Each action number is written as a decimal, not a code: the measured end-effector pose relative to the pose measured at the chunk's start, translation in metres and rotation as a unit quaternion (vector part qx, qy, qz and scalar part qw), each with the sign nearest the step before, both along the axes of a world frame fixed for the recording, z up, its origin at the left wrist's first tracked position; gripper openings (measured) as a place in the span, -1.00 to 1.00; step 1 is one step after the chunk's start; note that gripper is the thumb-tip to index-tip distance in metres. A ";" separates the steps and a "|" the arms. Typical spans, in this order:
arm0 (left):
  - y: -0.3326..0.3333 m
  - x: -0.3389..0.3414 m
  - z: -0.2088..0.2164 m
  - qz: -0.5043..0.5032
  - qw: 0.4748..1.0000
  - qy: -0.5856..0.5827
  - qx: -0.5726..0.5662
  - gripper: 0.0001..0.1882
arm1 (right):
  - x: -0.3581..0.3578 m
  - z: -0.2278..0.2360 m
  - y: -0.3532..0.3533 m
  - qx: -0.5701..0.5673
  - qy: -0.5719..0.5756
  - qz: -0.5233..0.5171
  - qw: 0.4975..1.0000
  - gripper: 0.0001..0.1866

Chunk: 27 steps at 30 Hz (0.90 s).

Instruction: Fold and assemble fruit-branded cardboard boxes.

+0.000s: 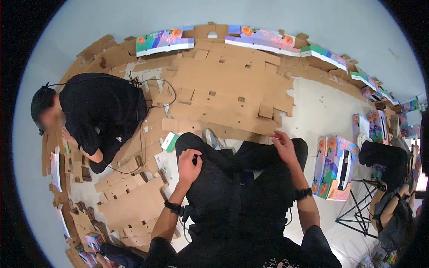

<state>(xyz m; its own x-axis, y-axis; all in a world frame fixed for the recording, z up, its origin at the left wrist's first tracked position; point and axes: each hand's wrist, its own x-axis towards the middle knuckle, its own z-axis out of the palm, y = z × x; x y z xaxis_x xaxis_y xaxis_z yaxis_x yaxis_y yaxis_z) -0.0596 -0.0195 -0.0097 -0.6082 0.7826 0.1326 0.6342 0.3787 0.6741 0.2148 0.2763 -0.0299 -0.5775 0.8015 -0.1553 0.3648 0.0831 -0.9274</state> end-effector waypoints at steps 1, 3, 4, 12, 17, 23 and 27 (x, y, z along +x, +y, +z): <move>-0.004 0.003 0.002 0.000 1.000 0.002 0.007 -0.84 | 0.017 0.013 -0.001 0.035 0.050 -0.033 0.998 -0.64; -0.014 0.009 0.008 -0.002 0.999 0.015 0.038 -0.82 | 0.053 0.035 -0.005 0.090 0.069 -0.087 0.990 -0.68; -0.018 0.011 0.011 -0.003 0.999 0.013 0.052 -0.79 | 0.070 0.043 -0.008 0.111 0.045 -0.106 0.987 -0.69; -0.027 0.025 0.036 -0.008 0.993 0.033 0.112 -0.73 | 0.137 0.060 -0.027 0.008 0.023 -0.215 0.976 -0.70; -0.032 0.025 0.034 -0.021 0.996 0.043 0.078 -0.72 | 0.131 0.030 -0.067 -0.088 -0.017 -0.017 0.996 -0.59; -0.043 0.014 0.010 -0.012 0.995 0.028 0.094 -0.71 | 0.174 0.035 -0.117 -0.213 -0.094 0.050 0.971 -0.53; -0.057 0.007 0.000 0.018 0.997 0.003 0.080 -0.72 | 0.183 0.037 -0.097 -0.168 -0.121 -0.024 0.978 -0.56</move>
<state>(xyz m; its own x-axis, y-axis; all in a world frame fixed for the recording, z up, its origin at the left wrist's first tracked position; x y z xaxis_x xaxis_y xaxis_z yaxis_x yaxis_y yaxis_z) -0.0522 -0.0766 -0.0094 -0.6340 0.7291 0.2579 0.6271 0.2895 0.7232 0.3974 0.1794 0.0067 -0.4546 0.7063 -0.5427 0.5733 -0.2343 -0.7851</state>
